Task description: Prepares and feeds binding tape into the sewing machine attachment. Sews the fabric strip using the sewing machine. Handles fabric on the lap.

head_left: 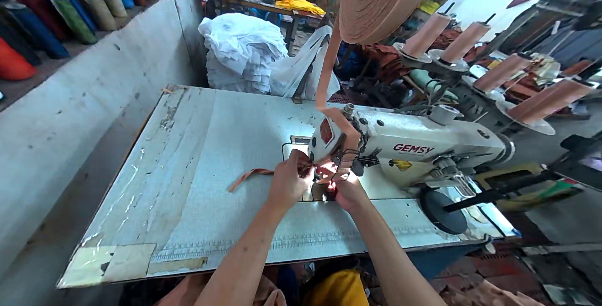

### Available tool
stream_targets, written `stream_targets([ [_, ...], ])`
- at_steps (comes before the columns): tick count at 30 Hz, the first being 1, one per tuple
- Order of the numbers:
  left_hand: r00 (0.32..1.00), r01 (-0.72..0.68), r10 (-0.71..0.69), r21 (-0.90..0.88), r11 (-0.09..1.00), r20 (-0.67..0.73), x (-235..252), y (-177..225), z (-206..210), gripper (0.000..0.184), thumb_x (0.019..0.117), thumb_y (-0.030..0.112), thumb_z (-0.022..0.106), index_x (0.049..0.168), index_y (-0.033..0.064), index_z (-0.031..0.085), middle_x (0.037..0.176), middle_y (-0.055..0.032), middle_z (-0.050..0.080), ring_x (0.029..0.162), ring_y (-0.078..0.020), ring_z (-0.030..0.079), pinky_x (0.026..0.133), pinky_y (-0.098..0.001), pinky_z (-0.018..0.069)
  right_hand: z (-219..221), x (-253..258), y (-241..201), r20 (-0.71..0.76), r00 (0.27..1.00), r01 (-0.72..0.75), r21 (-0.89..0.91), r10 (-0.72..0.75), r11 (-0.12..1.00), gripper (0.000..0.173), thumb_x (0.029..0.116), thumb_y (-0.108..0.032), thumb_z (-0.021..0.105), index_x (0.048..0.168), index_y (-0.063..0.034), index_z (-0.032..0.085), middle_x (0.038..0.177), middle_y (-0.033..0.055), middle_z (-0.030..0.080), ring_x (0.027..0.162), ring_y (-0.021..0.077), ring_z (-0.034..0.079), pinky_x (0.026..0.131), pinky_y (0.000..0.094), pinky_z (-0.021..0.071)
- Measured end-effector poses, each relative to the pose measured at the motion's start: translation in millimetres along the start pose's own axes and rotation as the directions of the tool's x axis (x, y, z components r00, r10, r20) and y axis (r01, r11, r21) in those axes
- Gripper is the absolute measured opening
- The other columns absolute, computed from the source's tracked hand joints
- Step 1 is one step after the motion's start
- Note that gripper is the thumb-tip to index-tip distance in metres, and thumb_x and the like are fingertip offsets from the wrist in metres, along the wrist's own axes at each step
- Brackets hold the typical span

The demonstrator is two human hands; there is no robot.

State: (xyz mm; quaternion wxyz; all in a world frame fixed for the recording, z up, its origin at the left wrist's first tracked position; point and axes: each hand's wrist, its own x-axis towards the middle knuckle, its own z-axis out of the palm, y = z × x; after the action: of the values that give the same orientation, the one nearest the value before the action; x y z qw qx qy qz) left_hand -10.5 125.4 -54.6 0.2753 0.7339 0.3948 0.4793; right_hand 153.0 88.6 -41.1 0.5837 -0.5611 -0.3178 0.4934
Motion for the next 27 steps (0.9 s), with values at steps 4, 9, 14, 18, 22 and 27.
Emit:
stream_targets([
  [4,0.999,0.0,-0.001,0.025,1.0,0.04,0.0,0.9,-2.1,0.03,0.0889,0.018,0.07,0.113,0.0015,0.065,0.096,-0.0053,0.075,0.088,-0.0108,0.073,0.083,-0.028,0.0583,1.2,-1.5,-2.4,0.002,1.0,-0.026,0.014,0.026,1.0,0.011,0.0987,0.004,0.056,0.106,0.0005,0.063,0.079,0.0065,0.068,0.055,0.0057,0.054,0.05,0.0194,0.0455],
  [9,0.999,-0.041,0.04,0.037,0.998,0.028,-0.7,-1.2,-0.1,0.028,0.0918,0.018,0.069,0.113,0.0007,0.065,0.097,-0.0071,0.075,0.09,-0.0132,0.073,0.084,-0.0294,0.0588,0.6,-3.6,-1.5,0.039,0.999,-0.01,-0.023,0.011,1.0,0.013,0.0981,0.005,0.057,0.109,-0.0005,0.062,0.081,0.0061,0.069,0.055,0.0044,0.053,0.05,0.0184,0.045],
  [14,0.998,-0.044,0.042,0.05,0.998,0.053,-0.5,-2.7,-3.2,0.032,0.0929,0.02,0.068,0.118,0.0012,0.063,0.097,-0.0064,0.074,0.09,-0.0134,0.072,0.086,-0.03,0.0582,-0.5,-2.2,-1.4,0.028,0.998,-0.059,-0.038,0.06,0.998,0.012,0.1013,0.001,0.054,0.111,-0.0008,0.061,0.081,0.0053,0.066,0.057,0.006,0.053,0.052,0.0199,0.0456],
  [18,0.997,-0.009,0.004,0.053,0.999,0.078,0.4,-2.3,-6.4,0.04,0.0931,0.024,0.068,0.125,0.0008,0.06,0.101,-0.0071,0.072,0.084,-0.0126,0.069,0.081,-0.0288,0.0576,-1.5,1.2,-2.7,-0.006,0.989,-0.145,0.038,0.145,0.989,0.019,0.1056,-0.007,0.044,0.115,-0.0017,0.061,0.082,0.0061,0.064,0.059,0.0082,0.053,0.052,0.0225,0.0454],
  [22,0.991,0.036,-0.036,0.003,0.999,0.127,1.7,-0.2,-9.0,0.034,0.0974,0.018,0.063,0.125,-0.0013,0.06,0.101,-0.0088,0.072,0.089,-0.0132,0.07,0.085,-0.028,0.0568,-2.2,-0.1,-3.2,0.003,0.99,-0.143,0.031,0.143,0.989,0.025,0.1082,-0.009,0.038,0.119,-0.0011,0.059,0.086,0.006,0.065,0.059,0.0075,0.053,0.052,0.0221,0.0452],
  [27,0.992,0.02,-0.016,-0.029,0.999,0.125,1.8,-4.7,-7.0,0.038,0.095,0.024,0.068,0.123,-0.0013,0.061,0.1,-0.0081,0.073,0.09,-0.012,0.07,0.086,-0.0279,0.0572,-1.7,-2.9,-5.9,-0.02,0.987,-0.156,0.126,0.16,0.98,0.027,0.1108,-0.016,0.035,0.108,-0.0047,0.06,0.079,0.0034,0.064,0.055,0.0064,0.053,0.05,0.0214,0.0451],
])
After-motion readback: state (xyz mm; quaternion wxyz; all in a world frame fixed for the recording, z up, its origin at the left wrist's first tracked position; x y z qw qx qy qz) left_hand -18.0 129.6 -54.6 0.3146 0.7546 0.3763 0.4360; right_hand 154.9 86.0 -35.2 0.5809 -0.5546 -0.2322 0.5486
